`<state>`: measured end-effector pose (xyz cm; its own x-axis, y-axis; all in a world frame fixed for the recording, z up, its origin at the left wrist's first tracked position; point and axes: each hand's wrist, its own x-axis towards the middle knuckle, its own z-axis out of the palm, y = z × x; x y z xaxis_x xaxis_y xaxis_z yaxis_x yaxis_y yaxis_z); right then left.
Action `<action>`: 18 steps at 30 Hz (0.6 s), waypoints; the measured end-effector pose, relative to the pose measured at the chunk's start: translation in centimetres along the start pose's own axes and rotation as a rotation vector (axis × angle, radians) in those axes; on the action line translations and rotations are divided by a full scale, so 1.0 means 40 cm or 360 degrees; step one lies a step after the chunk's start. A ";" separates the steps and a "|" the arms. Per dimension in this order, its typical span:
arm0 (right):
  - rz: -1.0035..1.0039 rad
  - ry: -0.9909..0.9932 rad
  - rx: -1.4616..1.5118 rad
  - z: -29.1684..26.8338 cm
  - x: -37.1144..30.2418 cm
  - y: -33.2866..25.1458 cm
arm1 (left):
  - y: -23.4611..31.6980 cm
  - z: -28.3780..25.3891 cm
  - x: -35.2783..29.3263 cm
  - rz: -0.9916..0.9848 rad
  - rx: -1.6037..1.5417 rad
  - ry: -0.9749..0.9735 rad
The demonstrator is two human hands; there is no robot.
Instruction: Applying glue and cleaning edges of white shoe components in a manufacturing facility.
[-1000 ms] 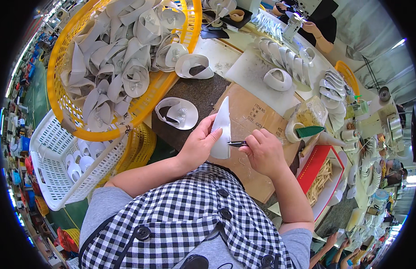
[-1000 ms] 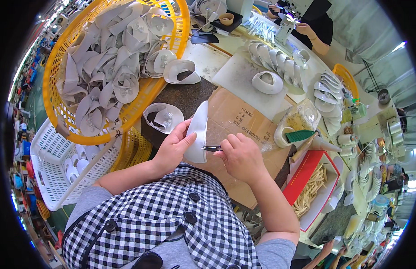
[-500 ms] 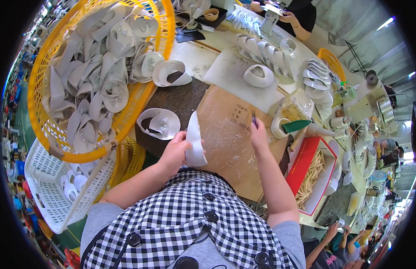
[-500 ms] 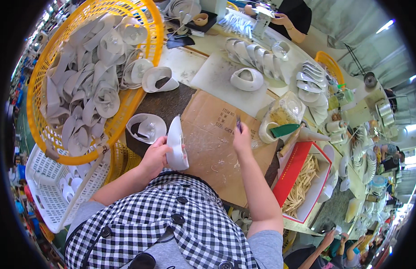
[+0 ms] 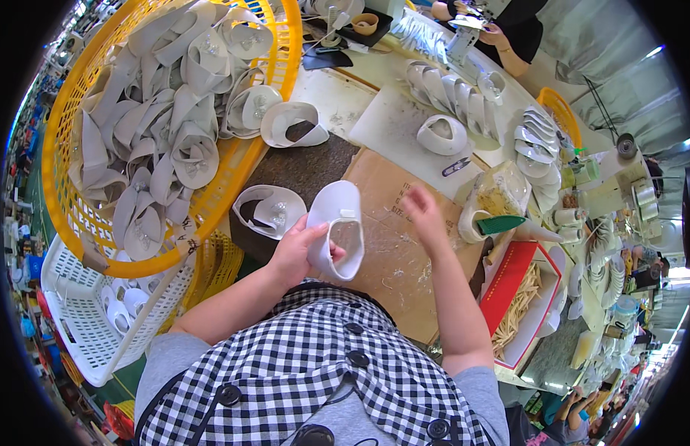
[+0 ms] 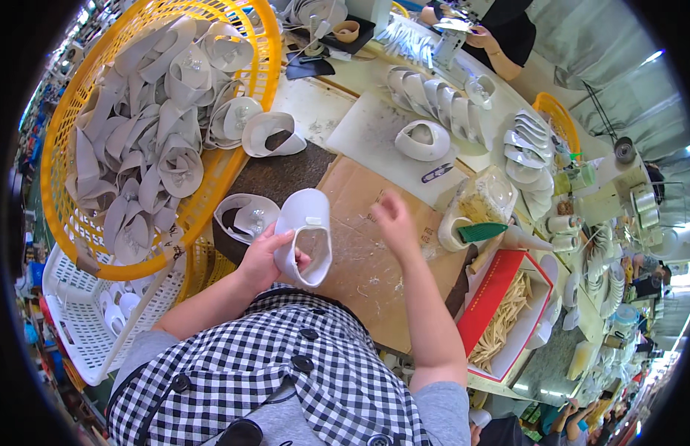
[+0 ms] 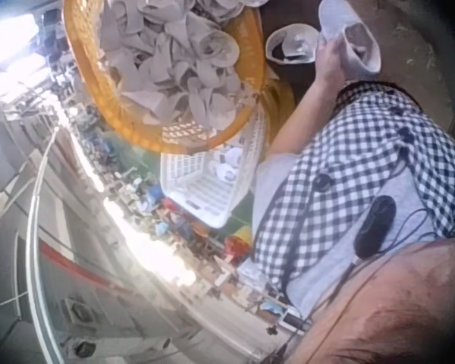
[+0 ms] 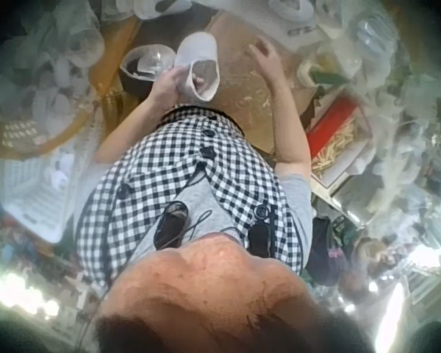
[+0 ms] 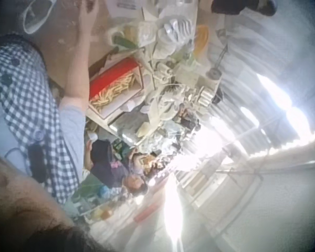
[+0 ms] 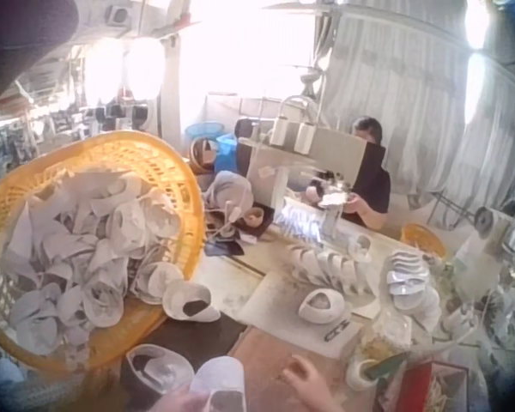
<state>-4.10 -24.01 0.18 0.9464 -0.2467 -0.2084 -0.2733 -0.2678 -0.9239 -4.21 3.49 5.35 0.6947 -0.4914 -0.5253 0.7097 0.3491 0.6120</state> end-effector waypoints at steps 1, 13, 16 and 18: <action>0.0135 -0.0445 0.0422 0.026 -0.048 -0.047 | 0.004 0.005 0.006 -0.0005 -0.0001 0.0012; -0.0251 0.0197 -0.1257 0.126 -0.184 -0.098 | -0.044 0.094 -0.008 -0.0407 0.0081 -0.0200; -0.0277 0.0213 -0.1213 0.141 -0.216 -0.056 | -0.090 0.061 0.018 -0.0468 0.0271 -0.0006; -0.0245 0.0055 -0.1176 0.139 -0.251 -0.017 | -0.141 -0.002 0.072 -0.0331 0.0819 0.0141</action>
<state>-12.46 -16.16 1.10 0.9806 -0.1820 -0.0728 -0.1944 -0.8535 -0.4835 -6.19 0.17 0.33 0.5692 -0.4316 -0.6998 0.6994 -0.1932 0.6881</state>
